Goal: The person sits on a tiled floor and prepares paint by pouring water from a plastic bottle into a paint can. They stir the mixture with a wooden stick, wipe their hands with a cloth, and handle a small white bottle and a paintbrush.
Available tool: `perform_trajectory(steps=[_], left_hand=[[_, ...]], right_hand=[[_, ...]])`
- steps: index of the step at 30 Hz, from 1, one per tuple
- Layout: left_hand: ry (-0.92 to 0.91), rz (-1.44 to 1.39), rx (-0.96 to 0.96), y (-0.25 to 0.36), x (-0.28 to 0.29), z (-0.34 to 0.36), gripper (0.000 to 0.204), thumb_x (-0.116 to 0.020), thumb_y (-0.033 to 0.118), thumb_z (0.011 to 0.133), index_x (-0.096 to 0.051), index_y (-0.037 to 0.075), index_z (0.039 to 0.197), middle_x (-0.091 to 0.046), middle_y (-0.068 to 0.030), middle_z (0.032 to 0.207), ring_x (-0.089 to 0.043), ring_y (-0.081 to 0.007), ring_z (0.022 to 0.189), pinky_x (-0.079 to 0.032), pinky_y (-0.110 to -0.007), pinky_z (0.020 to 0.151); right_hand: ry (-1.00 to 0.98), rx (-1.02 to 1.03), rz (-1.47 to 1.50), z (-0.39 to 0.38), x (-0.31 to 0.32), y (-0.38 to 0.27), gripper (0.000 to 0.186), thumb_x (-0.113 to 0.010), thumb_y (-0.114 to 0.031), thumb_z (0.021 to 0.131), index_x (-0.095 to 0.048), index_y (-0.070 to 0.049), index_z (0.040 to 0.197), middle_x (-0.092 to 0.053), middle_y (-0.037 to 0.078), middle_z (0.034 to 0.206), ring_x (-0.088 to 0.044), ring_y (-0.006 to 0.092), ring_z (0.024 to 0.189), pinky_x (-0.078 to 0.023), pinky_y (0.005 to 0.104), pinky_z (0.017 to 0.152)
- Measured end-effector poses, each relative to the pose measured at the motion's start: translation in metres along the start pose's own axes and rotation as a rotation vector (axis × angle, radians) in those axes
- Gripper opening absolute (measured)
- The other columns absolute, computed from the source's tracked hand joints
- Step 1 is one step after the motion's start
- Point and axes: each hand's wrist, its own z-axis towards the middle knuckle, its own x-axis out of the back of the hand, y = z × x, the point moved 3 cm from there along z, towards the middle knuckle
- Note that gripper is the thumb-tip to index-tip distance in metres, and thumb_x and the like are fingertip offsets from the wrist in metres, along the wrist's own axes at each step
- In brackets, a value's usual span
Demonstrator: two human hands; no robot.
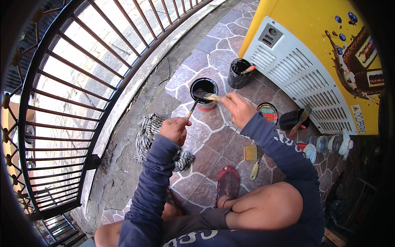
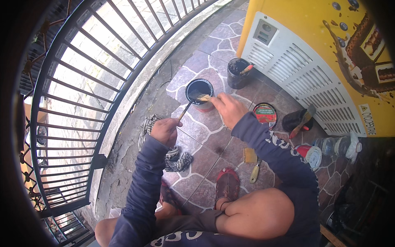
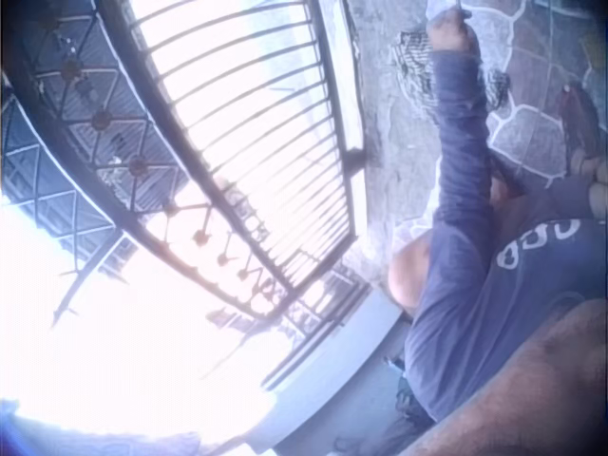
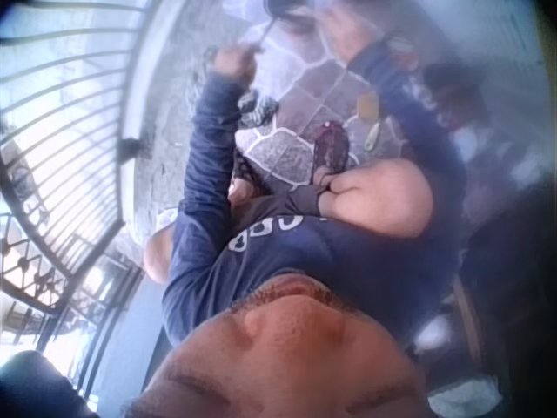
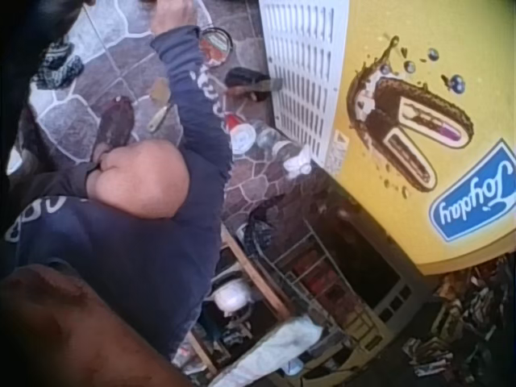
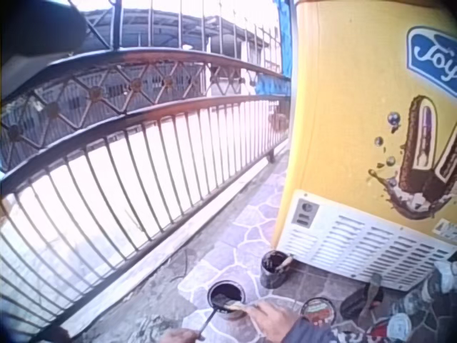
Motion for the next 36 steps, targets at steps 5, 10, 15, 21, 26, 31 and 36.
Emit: perform_trajectory(steps=[5, 10, 15, 21, 26, 31, 36], left_hand=[[-0.029, -0.029, 0.012, -0.001, 0.004, -0.005, 0.020, -0.052, 0.014, 0.094, -0.061, -0.003, 0.087, -0.043, -0.0011, 0.045, -0.032, -0.0106, 0.031, -0.024, -0.027, 0.031], [-0.034, -0.030, 0.040, 0.003, 0.005, -0.012, 0.020, -0.053, 0.015, 0.094, -0.061, -0.003, 0.087, -0.042, -0.0007, 0.045, -0.032, -0.0104, 0.031, -0.023, -0.027, 0.031], [-0.011, -0.013, 0.054, 0.002, 0.007, -0.018, 0.019, -0.055, 0.014, 0.093, -0.061, -0.003, 0.087, -0.041, 0.0000, 0.045, -0.031, -0.0102, 0.031, -0.022, -0.027, 0.031], [0.072, 0.113, -0.064, -0.014, 0.006, -0.007, 0.019, -0.063, 0.015, 0.089, -0.063, -0.002, 0.082, -0.045, 0.0011, 0.048, -0.036, -0.0087, 0.036, -0.026, -0.027, 0.036], [0.178, 0.311, -0.132, -0.023, 0.006, 0.001, 0.024, -0.068, 0.019, 0.088, -0.064, -0.002, 0.078, -0.050, 0.0006, 0.052, -0.042, -0.0076, 0.042, -0.031, -0.027, 0.040], [0.169, 0.210, -0.084, -0.019, 0.006, 0.003, 0.024, -0.068, 0.019, 0.088, -0.064, -0.003, 0.079, -0.050, 0.0004, 0.053, -0.043, -0.0081, 0.042, -0.032, -0.026, 0.041], [0.148, 0.146, -0.109, -0.011, 0.000, 0.007, 0.023, -0.067, 0.017, 0.088, -0.063, -0.004, 0.079, -0.050, -0.0002, 0.054, -0.042, -0.0084, 0.042, -0.031, -0.026, 0.041]], right_hand=[[-0.036, -0.046, 0.033, 0.004, -0.005, 0.009, 0.044, -0.057, 0.011, 0.071, -0.058, -0.002, 0.113, -0.055, 0.014, 0.100, -0.060, 0.0342, 0.092, -0.052, 0.0403, 0.077], [-0.025, -0.043, 0.010, 0.010, -0.012, 0.013, 0.039, -0.057, 0.010, 0.073, -0.059, -0.002, 0.111, -0.054, 0.013, 0.097, -0.060, 0.0335, 0.090, -0.051, 0.0409, 0.076], [-0.005, -0.105, -0.002, 0.013, -0.013, 0.017, 0.035, -0.058, 0.007, 0.076, -0.060, -0.003, 0.109, -0.056, 0.013, 0.097, -0.061, 0.0330, 0.087, -0.051, 0.0411, 0.074], [0.007, -0.292, 0.119, 0.016, 0.005, 0.017, 0.028, -0.059, 0.005, 0.084, -0.061, -0.003, 0.110, -0.058, 0.013, 0.092, -0.063, 0.0339, 0.082, -0.050, 0.0412, 0.071], [0.017, -0.255, 0.133, 0.018, 0.016, 0.005, 0.031, -0.059, 0.007, 0.083, -0.061, -0.003, 0.112, -0.058, 0.013, 0.092, -0.063, 0.0340, 0.081, -0.050, 0.0413, 0.071], [-0.033, -0.118, 0.023, 0.005, 0.011, -0.020, 0.029, -0.059, -0.002, 0.083, -0.060, -0.002, 0.112, -0.054, 0.013, 0.096, -0.061, 0.0321, 0.085, -0.051, 0.0419, 0.068], [-0.001, -0.021, -0.070, -0.002, -0.001, -0.032, 0.031, -0.057, -0.004, 0.084, -0.058, 0.002, 0.115, -0.052, 0.014, 0.096, -0.060, 0.0311, 0.085, -0.052, 0.0399, 0.065]])
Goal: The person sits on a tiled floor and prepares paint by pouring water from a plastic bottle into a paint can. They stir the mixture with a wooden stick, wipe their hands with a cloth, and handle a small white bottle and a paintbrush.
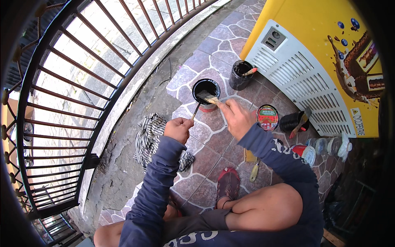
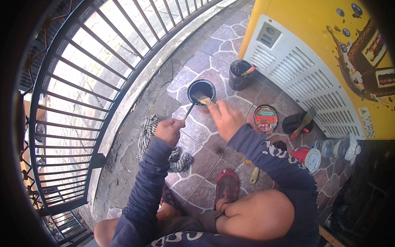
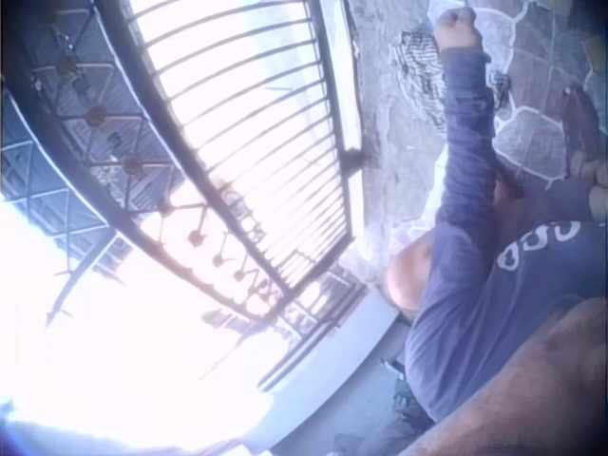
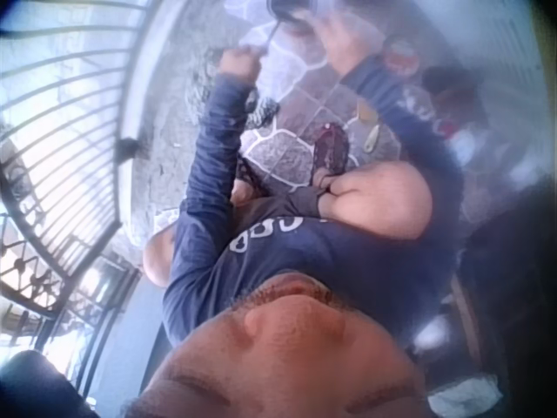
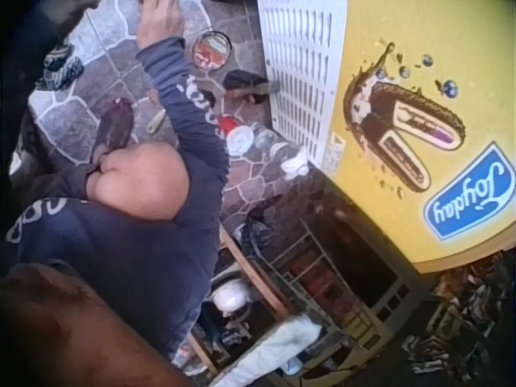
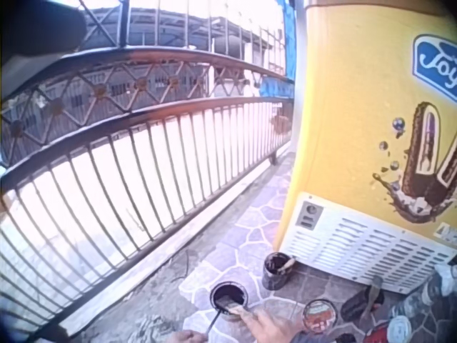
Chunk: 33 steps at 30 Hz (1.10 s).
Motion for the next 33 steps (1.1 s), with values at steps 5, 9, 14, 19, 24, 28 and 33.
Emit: perform_trajectory(steps=[5, 9, 14, 19, 24, 28, 33], left_hand=[[-0.018, -0.067, -0.035, -0.002, 0.000, 0.001, 0.022, -0.067, 0.016, 0.089, -0.063, -0.004, 0.080, -0.051, 0.0002, 0.055, -0.042, -0.0080, 0.043, -0.030, -0.025, 0.040], [-0.044, -0.088, -0.055, -0.010, 0.004, -0.002, 0.022, -0.067, 0.016, 0.089, -0.063, -0.004, 0.080, -0.050, 0.0011, 0.055, -0.041, -0.0068, 0.043, -0.028, -0.024, 0.040], [-0.063, -0.156, -0.023, -0.010, 0.011, -0.006, 0.021, -0.067, 0.016, 0.089, -0.063, -0.004, 0.081, -0.050, 0.0022, 0.055, -0.039, -0.0053, 0.043, -0.027, -0.024, 0.040], [-0.024, 0.073, 0.040, -0.002, 0.018, -0.012, 0.023, -0.070, 0.019, 0.086, -0.065, -0.002, 0.079, -0.052, 0.0007, 0.055, -0.045, -0.0083, 0.046, -0.034, -0.026, 0.043], [0.086, 0.485, -0.135, 0.008, 0.010, -0.016, 0.026, -0.076, 0.024, 0.080, -0.067, -0.001, 0.081, -0.056, 0.0005, 0.058, -0.050, -0.0077, 0.051, -0.039, -0.026, 0.047], [0.129, 0.530, -0.154, 0.008, 0.003, -0.015, 0.028, -0.076, 0.025, 0.078, -0.068, -0.001, 0.080, -0.058, -0.0011, 0.059, -0.051, -0.0090, 0.052, -0.042, -0.028, 0.050], [0.144, 0.517, -0.171, 0.004, 0.003, -0.004, 0.028, -0.074, 0.026, 0.080, -0.067, -0.001, 0.080, -0.060, -0.0069, 0.058, -0.056, -0.0143, 0.053, -0.045, -0.033, 0.054]], right_hand=[[-0.033, 0.015, -0.022, -0.002, -0.015, 0.006, 0.030, -0.056, -0.005, 0.085, -0.058, 0.003, 0.114, -0.050, 0.015, 0.094, -0.060, 0.0314, 0.082, -0.052, 0.0404, 0.064], [-0.066, 0.003, -0.047, -0.001, -0.025, 0.019, 0.029, -0.054, -0.006, 0.087, -0.057, 0.002, 0.115, -0.049, 0.015, 0.092, -0.059, 0.0315, 0.081, -0.052, 0.0415, 0.064], [-0.100, -0.045, -0.061, 0.009, -0.031, 0.030, 0.026, -0.053, -0.007, 0.088, -0.057, 0.000, 0.113, -0.050, 0.015, 0.095, -0.060, 0.0319, 0.083, -0.052, 0.0432, 0.066], [-0.103, -0.213, -0.018, 0.021, -0.025, 0.034, 0.026, -0.057, -0.004, 0.085, -0.059, -0.003, 0.111, -0.054, 0.015, 0.096, -0.062, 0.0347, 0.083, -0.051, 0.0447, 0.068], [-0.013, -0.307, 0.092, 0.023, -0.007, 0.030, 0.023, -0.058, 0.000, 0.085, -0.061, -0.003, 0.108, -0.057, 0.015, 0.092, -0.062, 0.0375, 0.079, -0.050, 0.0448, 0.070], [0.000, -0.197, 0.064, 0.012, 0.002, 0.012, 0.029, -0.058, 0.002, 0.083, -0.059, -0.003, 0.112, -0.055, 0.014, 0.096, -0.062, 0.0354, 0.082, -0.051, 0.0438, 0.069], [-0.029, -0.117, 0.010, 0.001, 0.001, -0.011, 0.045, -0.058, 0.007, 0.076, -0.057, -0.003, 0.119, -0.053, 0.014, 0.100, -0.062, 0.0335, 0.085, -0.052, 0.0415, 0.070]])
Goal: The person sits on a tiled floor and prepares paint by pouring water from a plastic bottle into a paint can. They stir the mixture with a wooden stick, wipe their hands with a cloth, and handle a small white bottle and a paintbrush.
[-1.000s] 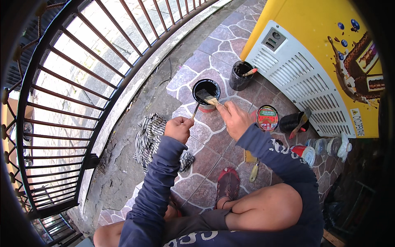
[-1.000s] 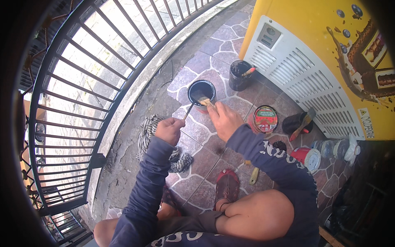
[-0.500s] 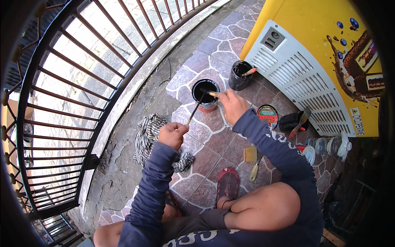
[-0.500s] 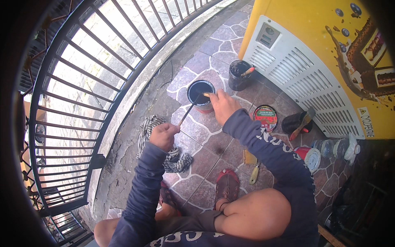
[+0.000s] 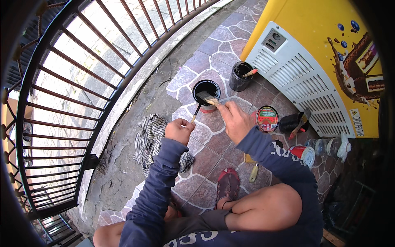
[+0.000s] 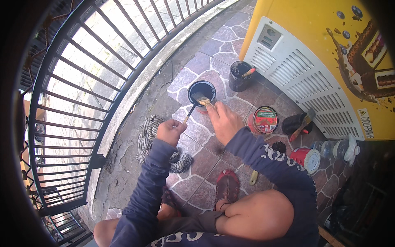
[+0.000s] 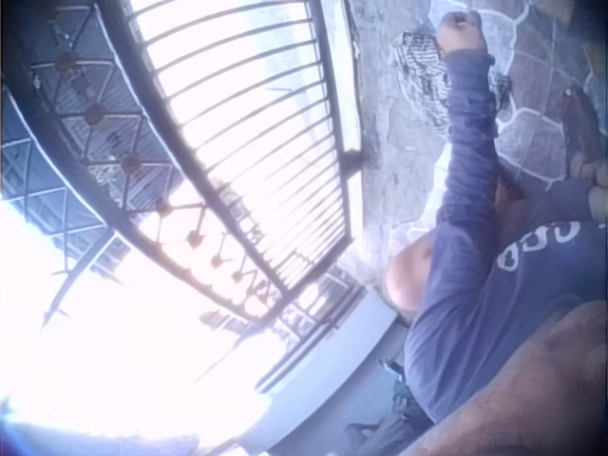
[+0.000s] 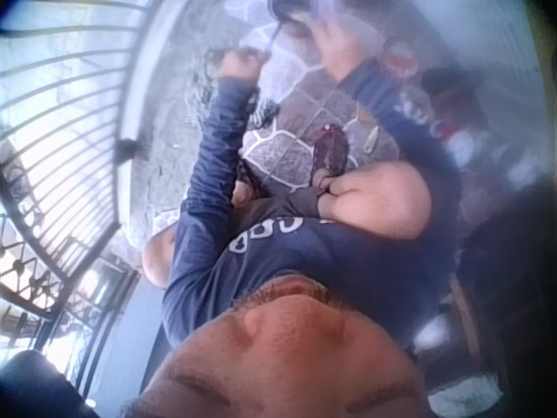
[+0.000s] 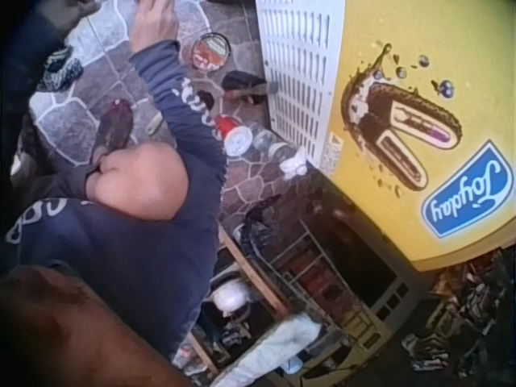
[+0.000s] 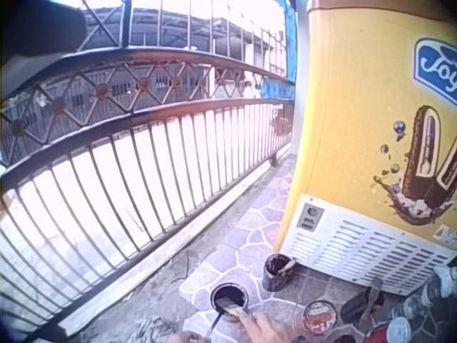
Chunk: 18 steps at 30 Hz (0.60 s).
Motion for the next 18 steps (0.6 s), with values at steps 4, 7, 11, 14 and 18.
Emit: perform_trajectory(steps=[4, 7, 11, 14, 18], left_hand=[[0.016, -0.067, -0.029, -0.007, -0.003, 0.008, 0.029, -0.073, 0.027, 0.080, -0.067, -0.001, 0.079, -0.060, -0.0096, 0.058, -0.056, -0.0167, 0.053, -0.047, -0.035, 0.055], [0.030, -0.081, -0.039, -0.011, -0.003, 0.009, 0.029, -0.073, 0.026, 0.081, -0.067, -0.002, 0.078, -0.059, -0.0090, 0.057, -0.055, -0.0163, 0.052, -0.046, -0.035, 0.054], [0.013, -0.122, -0.029, -0.011, 0.002, 0.001, 0.029, -0.073, 0.025, 0.082, -0.066, -0.002, 0.078, -0.057, -0.0068, 0.055, -0.052, -0.0138, 0.051, -0.044, -0.033, 0.052], [-0.008, -0.123, -0.021, -0.008, 0.005, -0.007, 0.028, -0.074, 0.024, 0.082, -0.065, -0.002, 0.077, -0.055, -0.0052, 0.054, -0.050, -0.0120, 0.051, -0.042, -0.032, 0.050], [-0.021, -0.117, -0.036, -0.002, 0.009, -0.014, 0.028, -0.073, 0.023, 0.082, -0.064, -0.003, 0.076, -0.055, -0.0047, 0.054, -0.051, -0.0108, 0.051, -0.042, -0.031, 0.050]], right_hand=[[-0.049, 0.062, -0.012, -0.001, -0.009, -0.009, 0.036, -0.057, 0.002, 0.081, -0.056, 0.001, 0.117, -0.051, 0.014, 0.095, -0.060, 0.0331, 0.081, -0.052, 0.0411, 0.068], [-0.005, 0.070, -0.005, 0.004, -0.013, -0.004, 0.031, -0.056, 0.000, 0.083, -0.057, 0.001, 0.115, -0.051, 0.014, 0.094, -0.060, 0.0333, 0.081, -0.051, 0.0419, 0.067], [-0.013, 0.078, -0.085, 0.010, -0.021, 0.009, 0.025, -0.055, -0.006, 0.086, -0.057, 0.002, 0.109, -0.050, 0.015, 0.092, -0.061, 0.0304, 0.080, -0.053, 0.0397, 0.064], [-0.013, 0.070, -0.098, 0.015, -0.024, 0.021, 0.024, -0.055, -0.006, 0.086, -0.058, 0.001, 0.109, -0.050, 0.015, 0.093, -0.061, 0.0311, 0.080, -0.053, 0.0412, 0.065], [-0.028, 0.044, -0.110, 0.020, -0.029, 0.032, 0.023, -0.055, -0.006, 0.086, -0.058, 0.000, 0.108, -0.051, 0.015, 0.093, -0.062, 0.0320, 0.081, -0.053, 0.0425, 0.065]])
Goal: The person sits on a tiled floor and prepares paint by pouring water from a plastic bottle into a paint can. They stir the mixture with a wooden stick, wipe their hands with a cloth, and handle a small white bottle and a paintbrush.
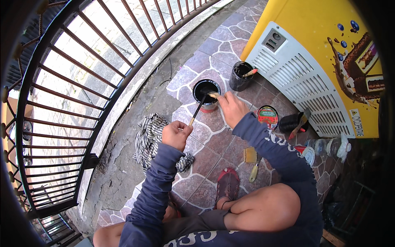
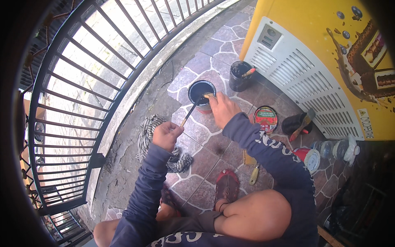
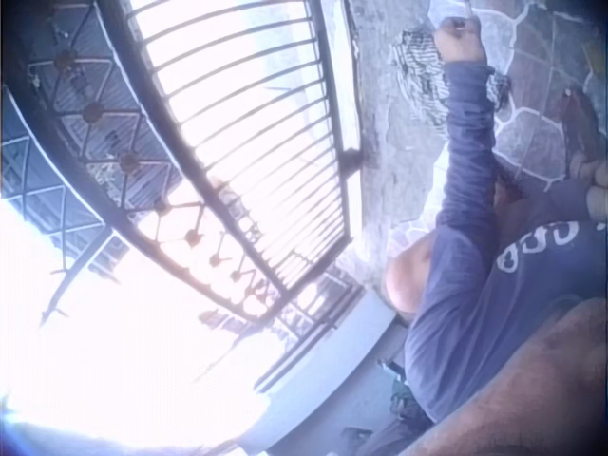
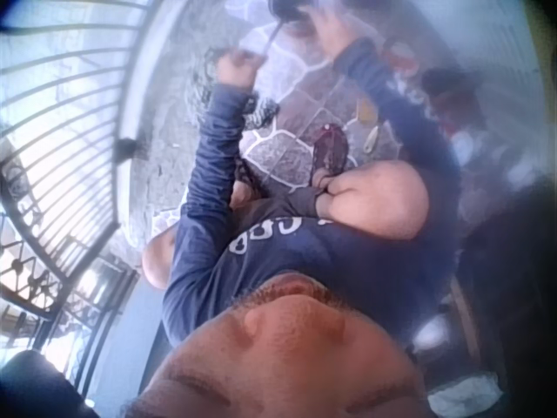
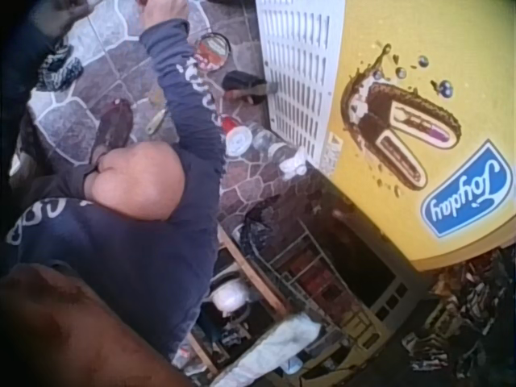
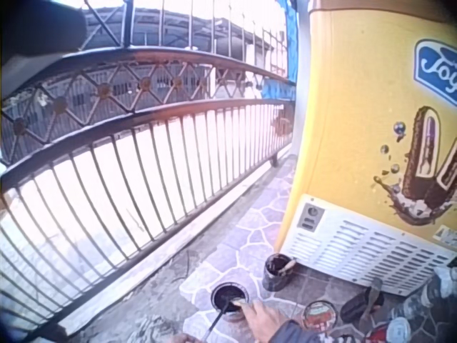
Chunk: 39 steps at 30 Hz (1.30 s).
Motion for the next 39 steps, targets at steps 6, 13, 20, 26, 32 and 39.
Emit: perform_trajectory(steps=[6, 13, 20, 26, 32, 39], left_hand=[[0.068, 0.226, -0.051, 0.007, 0.006, -0.003, 0.025, -0.074, 0.025, 0.079, -0.066, 0.001, 0.077, -0.062, -0.0125, 0.059, -0.062, -0.0232, 0.055, -0.047, -0.037, 0.054], [0.175, 0.545, -0.127, 0.024, 0.002, -0.008, 0.020, -0.070, 0.028, 0.076, -0.066, 0.009, 0.079, -0.065, -0.0172, 0.066, -0.065, -0.0363, 0.065, -0.051, -0.045, 0.062], [0.248, 0.705, -0.324, 0.028, -0.004, -0.015, 0.017, -0.066, 0.024, 0.080, -0.061, 0.008, 0.080, -0.063, -0.0157, 0.062, -0.064, -0.0344, 0.059, -0.050, -0.046, 0.057], [0.298, 0.696, -0.466, 0.025, -0.004, -0.022, 0.016, -0.063, 0.021, 0.082, -0.056, 0.008, 0.077, -0.060, -0.0146, 0.056, -0.061, -0.0338, 0.051, -0.048, -0.044, 0.050], [0.268, 0.727, -0.481, 0.027, -0.001, -0.023, 0.014, -0.061, 0.019, 0.082, -0.055, 0.008, 0.077, -0.060, -0.0151, 0.057, -0.061, -0.0342, 0.051, -0.048, -0.044, 0.050], [0.220, 0.758, -0.374, 0.029, -0.010, -0.001, 0.016, -0.064, 0.024, 0.081, -0.060, 0.008, 0.079, -0.062, -0.0169, 0.062, -0.064, -0.0359, 0.060, -0.050, -0.046, 0.057]], right_hand=[[-0.025, -0.140, 0.036, 0.011, 0.002, 0.006, 0.025, -0.056, -0.002, 0.084, -0.060, -0.002, 0.109, -0.054, 0.015, 0.093, -0.063, 0.0362, 0.080, -0.052, 0.0446, 0.068], [0.098, -0.152, 0.180, 0.003, 0.027, -0.005, 0.031, -0.055, 0.005, 0.081, -0.060, -0.003, 0.111, -0.056, 0.015, 0.094, -0.063, 0.0369, 0.080, -0.052, 0.0444, 0.069], [-0.069, -0.040, 0.067, -0.012, 0.010, -0.024, 0.033, -0.056, 0.001, 0.082, -0.057, 0.000, 0.114, -0.052, 0.015, 0.098, -0.062, 0.0343, 0.085, -0.052, 0.0429, 0.069], [-0.097, -0.041, -0.061, 0.005, -0.007, -0.008, 0.021, -0.054, -0.009, 0.088, -0.057, 0.001, 0.106, -0.052, 0.016, 0.095, -0.064, 0.0310, 0.083, -0.054, 0.0404, 0.065], [-0.007, -0.157, 0.055, 0.012, 0.014, -0.002, 0.030, -0.057, 0.003, 0.079, -0.059, -0.001, 0.109, -0.053, 0.015, 0.093, -0.062, 0.0350, 0.082, -0.052, 0.0432, 0.070], [0.014, -0.035, 0.039, -0.009, 0.036, -0.033, 0.028, -0.055, -0.006, 0.086, -0.057, 0.001, 0.113, -0.051, 0.015, 0.093, -0.062, 0.0315, 0.082, -0.054, 0.0399, 0.066]])
